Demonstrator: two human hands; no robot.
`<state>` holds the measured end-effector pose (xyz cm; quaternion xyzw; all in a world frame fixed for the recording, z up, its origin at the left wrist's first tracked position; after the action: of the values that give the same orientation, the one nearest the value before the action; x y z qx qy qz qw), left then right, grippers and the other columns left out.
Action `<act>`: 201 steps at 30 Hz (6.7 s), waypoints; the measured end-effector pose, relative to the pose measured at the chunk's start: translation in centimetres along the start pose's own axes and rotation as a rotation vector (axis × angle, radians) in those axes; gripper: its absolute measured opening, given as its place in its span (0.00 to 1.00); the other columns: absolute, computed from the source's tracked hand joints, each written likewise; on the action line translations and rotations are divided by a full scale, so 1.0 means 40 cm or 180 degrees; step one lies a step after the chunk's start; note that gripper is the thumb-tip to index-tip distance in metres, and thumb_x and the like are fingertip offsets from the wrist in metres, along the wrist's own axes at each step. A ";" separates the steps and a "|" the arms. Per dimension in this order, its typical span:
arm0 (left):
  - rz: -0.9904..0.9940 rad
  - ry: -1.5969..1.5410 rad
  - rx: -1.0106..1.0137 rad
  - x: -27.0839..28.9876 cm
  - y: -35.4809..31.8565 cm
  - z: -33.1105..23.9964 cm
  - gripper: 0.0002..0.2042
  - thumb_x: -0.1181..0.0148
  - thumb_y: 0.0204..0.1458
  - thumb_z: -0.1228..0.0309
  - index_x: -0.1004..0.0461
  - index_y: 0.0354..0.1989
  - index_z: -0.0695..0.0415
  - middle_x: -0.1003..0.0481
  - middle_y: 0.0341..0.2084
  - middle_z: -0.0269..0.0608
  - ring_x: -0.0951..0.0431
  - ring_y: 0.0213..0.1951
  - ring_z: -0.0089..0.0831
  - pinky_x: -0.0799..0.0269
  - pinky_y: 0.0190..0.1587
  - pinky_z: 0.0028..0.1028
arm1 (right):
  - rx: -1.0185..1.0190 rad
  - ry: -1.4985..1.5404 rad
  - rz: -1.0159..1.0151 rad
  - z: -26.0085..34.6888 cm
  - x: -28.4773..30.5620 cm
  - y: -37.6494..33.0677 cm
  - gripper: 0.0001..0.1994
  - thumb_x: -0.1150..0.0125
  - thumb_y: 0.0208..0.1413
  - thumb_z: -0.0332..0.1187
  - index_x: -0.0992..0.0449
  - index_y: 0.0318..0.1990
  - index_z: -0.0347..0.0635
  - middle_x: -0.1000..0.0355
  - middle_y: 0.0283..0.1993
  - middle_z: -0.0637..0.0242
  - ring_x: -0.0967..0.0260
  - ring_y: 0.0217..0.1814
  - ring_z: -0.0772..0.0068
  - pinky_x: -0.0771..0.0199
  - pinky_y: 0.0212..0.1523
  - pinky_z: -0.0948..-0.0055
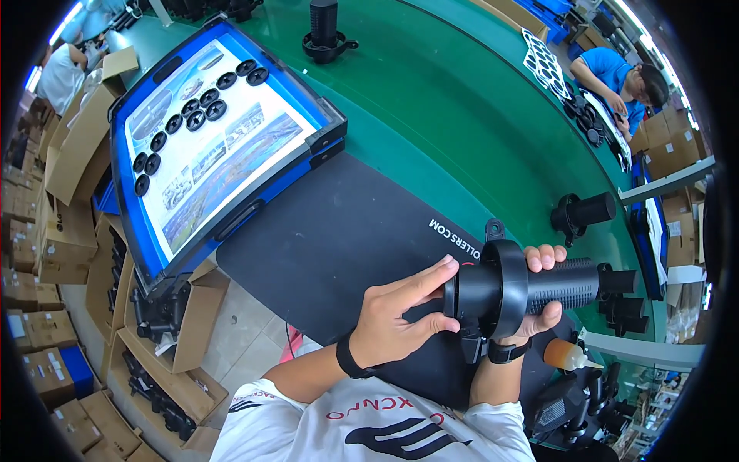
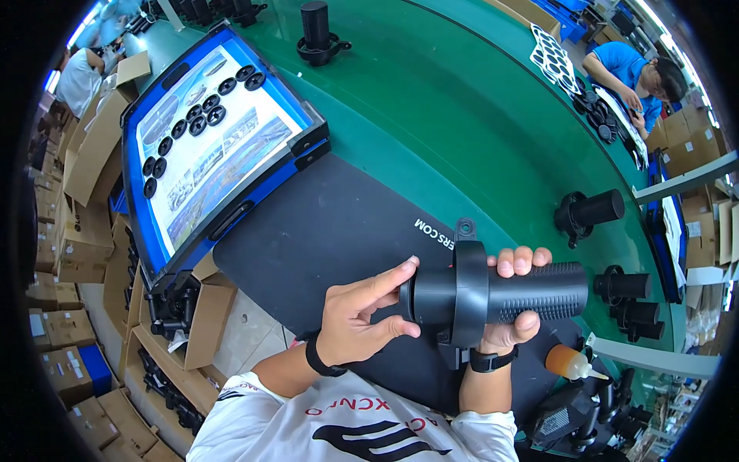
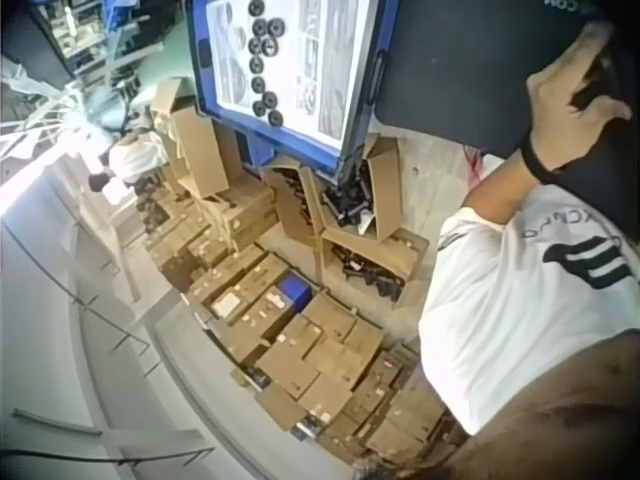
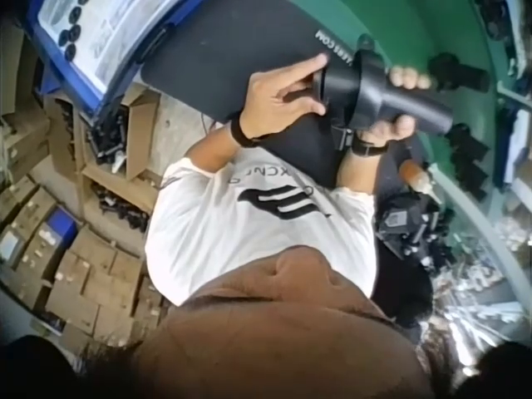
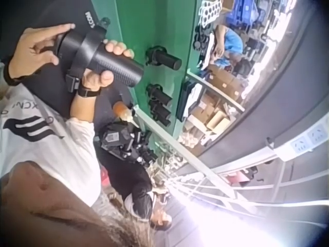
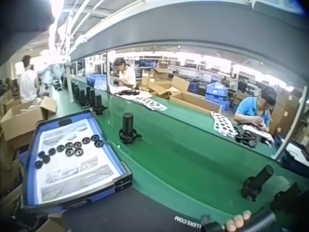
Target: The person picks up a black cap from a tray, fits it onto the end of a black handle, and presses it into place. They set the assembled unit onto the green workbench and repeat the process with another handle.
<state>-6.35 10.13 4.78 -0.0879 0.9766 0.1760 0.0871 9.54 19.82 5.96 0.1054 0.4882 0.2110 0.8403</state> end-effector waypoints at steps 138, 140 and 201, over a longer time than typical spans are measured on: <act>-0.0185 -0.0511 0.0051 0.046 -0.018 -0.016 0.30 0.32 0.44 0.78 0.38 0.58 0.67 0.34 0.56 0.59 0.26 0.51 0.37 0.30 0.55 0.33 | -0.0105 -0.0584 -0.0436 -0.065 -0.028 -0.015 0.28 0.42 0.53 0.52 0.38 0.54 0.43 0.34 0.49 0.61 0.35 0.54 0.61 0.38 0.60 0.60; -0.0185 -0.0498 0.0073 0.053 -0.017 -0.012 0.31 0.33 0.44 0.78 0.38 0.58 0.67 0.35 0.56 0.58 0.27 0.52 0.37 0.30 0.55 0.33 | -0.0095 -0.0552 -0.0426 -0.074 -0.031 -0.016 0.27 0.42 0.53 0.51 0.38 0.54 0.43 0.34 0.49 0.61 0.35 0.54 0.62 0.38 0.59 0.61; -0.2220 0.4475 0.2261 1.224 0.300 0.053 0.42 0.28 0.32 0.60 0.42 0.56 0.64 0.40 0.53 0.66 0.33 0.52 0.59 0.32 0.53 0.43 | 0.0634 -0.4912 -0.0309 0.171 0.032 0.487 0.33 0.36 0.49 0.34 0.42 0.63 0.39 0.40 0.62 0.56 0.44 0.66 0.62 0.44 0.62 0.62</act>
<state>-55.95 15.07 -3.09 -0.4389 0.7182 -0.2721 -0.4664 11.12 37.93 15.87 0.2758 -0.2138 -0.0039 0.9371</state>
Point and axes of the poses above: each hand's wrist, its own y-axis towards the middle knuckle, its own x-axis out of the back of the hand, z = x × y, the point moved 9 cm from there along y, towards the middle knuckle
